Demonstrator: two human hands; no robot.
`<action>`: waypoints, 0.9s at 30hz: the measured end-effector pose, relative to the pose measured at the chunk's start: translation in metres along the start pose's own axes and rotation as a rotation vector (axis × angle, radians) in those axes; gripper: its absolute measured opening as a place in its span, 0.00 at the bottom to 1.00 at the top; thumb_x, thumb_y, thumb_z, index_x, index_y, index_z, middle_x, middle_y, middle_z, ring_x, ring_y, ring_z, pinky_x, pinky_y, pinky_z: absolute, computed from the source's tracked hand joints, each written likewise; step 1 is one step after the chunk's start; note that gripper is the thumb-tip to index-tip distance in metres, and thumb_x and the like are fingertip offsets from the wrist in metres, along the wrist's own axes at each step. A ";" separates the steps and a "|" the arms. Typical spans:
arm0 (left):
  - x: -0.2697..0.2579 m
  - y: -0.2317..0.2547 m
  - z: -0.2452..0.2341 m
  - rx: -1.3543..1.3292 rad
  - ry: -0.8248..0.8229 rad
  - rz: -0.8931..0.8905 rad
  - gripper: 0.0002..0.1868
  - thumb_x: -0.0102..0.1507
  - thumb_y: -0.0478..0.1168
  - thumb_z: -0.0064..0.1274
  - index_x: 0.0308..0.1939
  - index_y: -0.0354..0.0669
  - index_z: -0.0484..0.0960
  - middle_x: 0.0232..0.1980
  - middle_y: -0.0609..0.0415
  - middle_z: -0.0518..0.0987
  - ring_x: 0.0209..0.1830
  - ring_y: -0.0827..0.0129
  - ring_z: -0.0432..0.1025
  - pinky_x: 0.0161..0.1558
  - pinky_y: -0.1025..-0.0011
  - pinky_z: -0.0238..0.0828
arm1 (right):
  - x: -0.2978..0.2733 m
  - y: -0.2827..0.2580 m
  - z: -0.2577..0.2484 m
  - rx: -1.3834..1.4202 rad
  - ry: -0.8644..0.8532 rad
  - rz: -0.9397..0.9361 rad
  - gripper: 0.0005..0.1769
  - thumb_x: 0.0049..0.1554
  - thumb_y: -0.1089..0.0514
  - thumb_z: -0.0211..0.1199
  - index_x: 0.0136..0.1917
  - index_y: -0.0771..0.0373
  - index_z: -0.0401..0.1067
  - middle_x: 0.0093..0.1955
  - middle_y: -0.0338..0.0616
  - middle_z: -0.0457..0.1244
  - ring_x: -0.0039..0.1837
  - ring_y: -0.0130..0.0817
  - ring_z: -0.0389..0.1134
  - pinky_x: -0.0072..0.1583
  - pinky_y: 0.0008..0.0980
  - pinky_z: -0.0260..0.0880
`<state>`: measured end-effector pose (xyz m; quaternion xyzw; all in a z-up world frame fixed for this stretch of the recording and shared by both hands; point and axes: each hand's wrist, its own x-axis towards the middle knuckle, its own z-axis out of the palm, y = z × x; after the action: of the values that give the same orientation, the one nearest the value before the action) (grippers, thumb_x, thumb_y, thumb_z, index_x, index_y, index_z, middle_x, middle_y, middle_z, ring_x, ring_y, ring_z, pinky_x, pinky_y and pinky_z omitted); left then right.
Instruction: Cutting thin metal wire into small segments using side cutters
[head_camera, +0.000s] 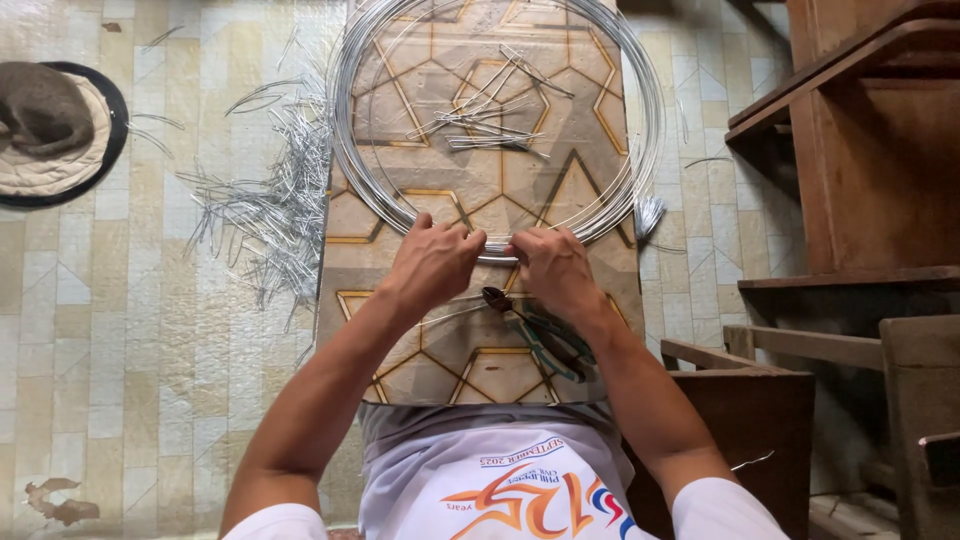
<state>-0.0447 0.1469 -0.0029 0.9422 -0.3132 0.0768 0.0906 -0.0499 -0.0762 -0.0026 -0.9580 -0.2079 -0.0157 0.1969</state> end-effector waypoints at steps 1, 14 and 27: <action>0.002 0.008 0.000 0.000 -0.001 0.006 0.03 0.60 0.42 0.46 0.36 0.57 0.74 0.27 0.56 0.77 0.28 0.58 0.78 0.42 0.60 0.68 | -0.001 0.002 0.005 0.000 0.003 0.006 0.06 0.53 0.56 0.62 0.36 0.44 0.69 0.34 0.31 0.62 0.43 0.36 0.72 0.49 0.36 0.68; 0.013 0.025 0.004 -0.099 0.263 -0.044 0.04 0.65 0.46 0.47 0.36 0.58 0.76 0.29 0.59 0.74 0.33 0.63 0.73 0.40 0.65 0.66 | -0.006 0.026 -0.012 0.073 0.079 -0.141 0.08 0.58 0.59 0.66 0.52 0.49 0.74 0.42 0.34 0.68 0.51 0.39 0.73 0.60 0.39 0.69; 0.009 0.021 0.021 -0.156 0.359 -0.081 0.06 0.62 0.50 0.54 0.35 0.58 0.74 0.30 0.60 0.71 0.34 0.64 0.71 0.39 0.65 0.64 | -0.080 -0.038 -0.060 0.020 -0.097 -0.089 0.24 0.50 0.38 0.74 0.47 0.55 0.72 0.48 0.44 0.66 0.55 0.47 0.69 0.55 0.47 0.70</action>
<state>-0.0483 0.1211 -0.0187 0.9154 -0.2586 0.2154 0.2209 -0.1352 -0.0987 0.0583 -0.9454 -0.2597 0.0242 0.1952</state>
